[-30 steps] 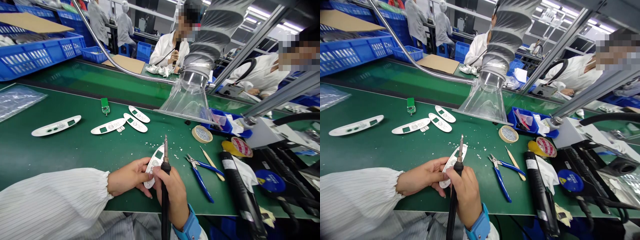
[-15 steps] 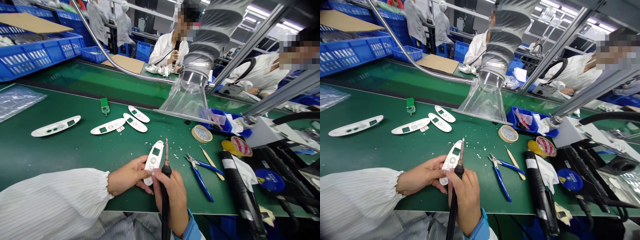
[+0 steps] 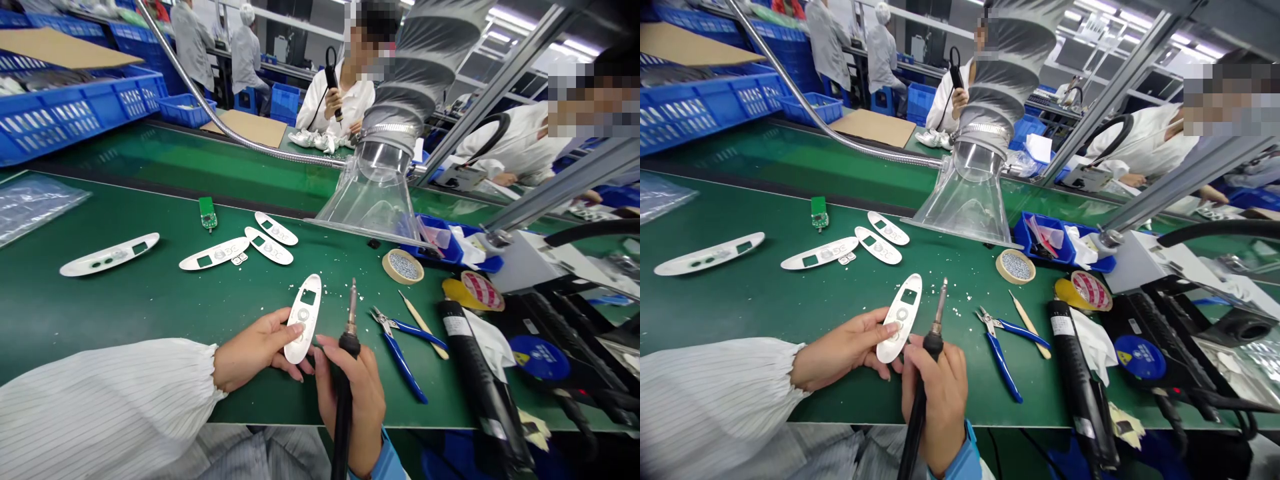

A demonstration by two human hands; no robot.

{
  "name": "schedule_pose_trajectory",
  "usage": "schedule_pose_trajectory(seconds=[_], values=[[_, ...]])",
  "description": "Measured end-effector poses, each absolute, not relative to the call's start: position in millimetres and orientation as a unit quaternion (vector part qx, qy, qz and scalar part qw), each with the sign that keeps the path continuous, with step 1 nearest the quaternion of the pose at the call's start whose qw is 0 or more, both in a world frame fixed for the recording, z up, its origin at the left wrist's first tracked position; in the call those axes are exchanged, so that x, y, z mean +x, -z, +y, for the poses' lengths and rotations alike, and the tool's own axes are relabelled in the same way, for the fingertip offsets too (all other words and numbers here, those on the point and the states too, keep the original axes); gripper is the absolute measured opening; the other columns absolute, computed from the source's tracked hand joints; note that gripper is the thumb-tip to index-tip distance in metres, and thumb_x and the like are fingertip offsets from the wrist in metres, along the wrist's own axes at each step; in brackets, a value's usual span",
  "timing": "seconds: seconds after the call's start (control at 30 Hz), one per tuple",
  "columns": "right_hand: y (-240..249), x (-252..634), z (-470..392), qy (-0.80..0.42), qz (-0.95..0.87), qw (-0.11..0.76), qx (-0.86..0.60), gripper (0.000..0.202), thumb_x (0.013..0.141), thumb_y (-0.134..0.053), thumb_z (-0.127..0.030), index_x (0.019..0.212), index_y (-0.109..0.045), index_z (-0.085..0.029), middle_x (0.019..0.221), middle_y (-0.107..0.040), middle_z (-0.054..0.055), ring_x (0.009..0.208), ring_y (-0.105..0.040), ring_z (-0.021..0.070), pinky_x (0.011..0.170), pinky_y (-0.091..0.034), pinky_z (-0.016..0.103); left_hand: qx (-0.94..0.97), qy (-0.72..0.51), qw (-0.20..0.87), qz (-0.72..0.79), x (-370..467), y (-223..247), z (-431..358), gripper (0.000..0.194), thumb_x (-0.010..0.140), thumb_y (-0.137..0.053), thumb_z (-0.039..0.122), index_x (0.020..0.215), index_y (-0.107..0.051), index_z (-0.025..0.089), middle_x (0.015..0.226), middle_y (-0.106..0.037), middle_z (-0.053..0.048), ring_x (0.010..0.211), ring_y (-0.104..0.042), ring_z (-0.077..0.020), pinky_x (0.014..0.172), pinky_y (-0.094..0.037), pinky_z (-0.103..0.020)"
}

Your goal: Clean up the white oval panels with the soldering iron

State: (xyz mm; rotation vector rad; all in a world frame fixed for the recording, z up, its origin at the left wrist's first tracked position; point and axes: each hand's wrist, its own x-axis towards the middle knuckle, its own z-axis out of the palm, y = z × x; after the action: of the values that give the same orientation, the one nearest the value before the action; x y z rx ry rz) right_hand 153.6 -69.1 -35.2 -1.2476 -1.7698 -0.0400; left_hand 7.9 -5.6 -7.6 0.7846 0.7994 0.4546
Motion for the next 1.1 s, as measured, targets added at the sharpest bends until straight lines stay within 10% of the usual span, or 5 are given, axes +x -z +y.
schedule_pose_trajectory(seconds=[1.1], values=[[12,192,-78,-0.043,-0.548,0.558,-0.622,0.035,0.087,-0.046,-0.034,0.118,-0.046,-0.018,0.08,-0.058,0.002,0.067,-0.056,0.01,0.062,-0.046,0.021,0.495,-0.217,0.714,0.445,4,7,21,0.052,0.082,-0.043,0.047,0.124,-0.031,0.019,0.05,-0.053,0.004,0.032,-0.049,-0.0109,0.026,-0.032,-0.014]])
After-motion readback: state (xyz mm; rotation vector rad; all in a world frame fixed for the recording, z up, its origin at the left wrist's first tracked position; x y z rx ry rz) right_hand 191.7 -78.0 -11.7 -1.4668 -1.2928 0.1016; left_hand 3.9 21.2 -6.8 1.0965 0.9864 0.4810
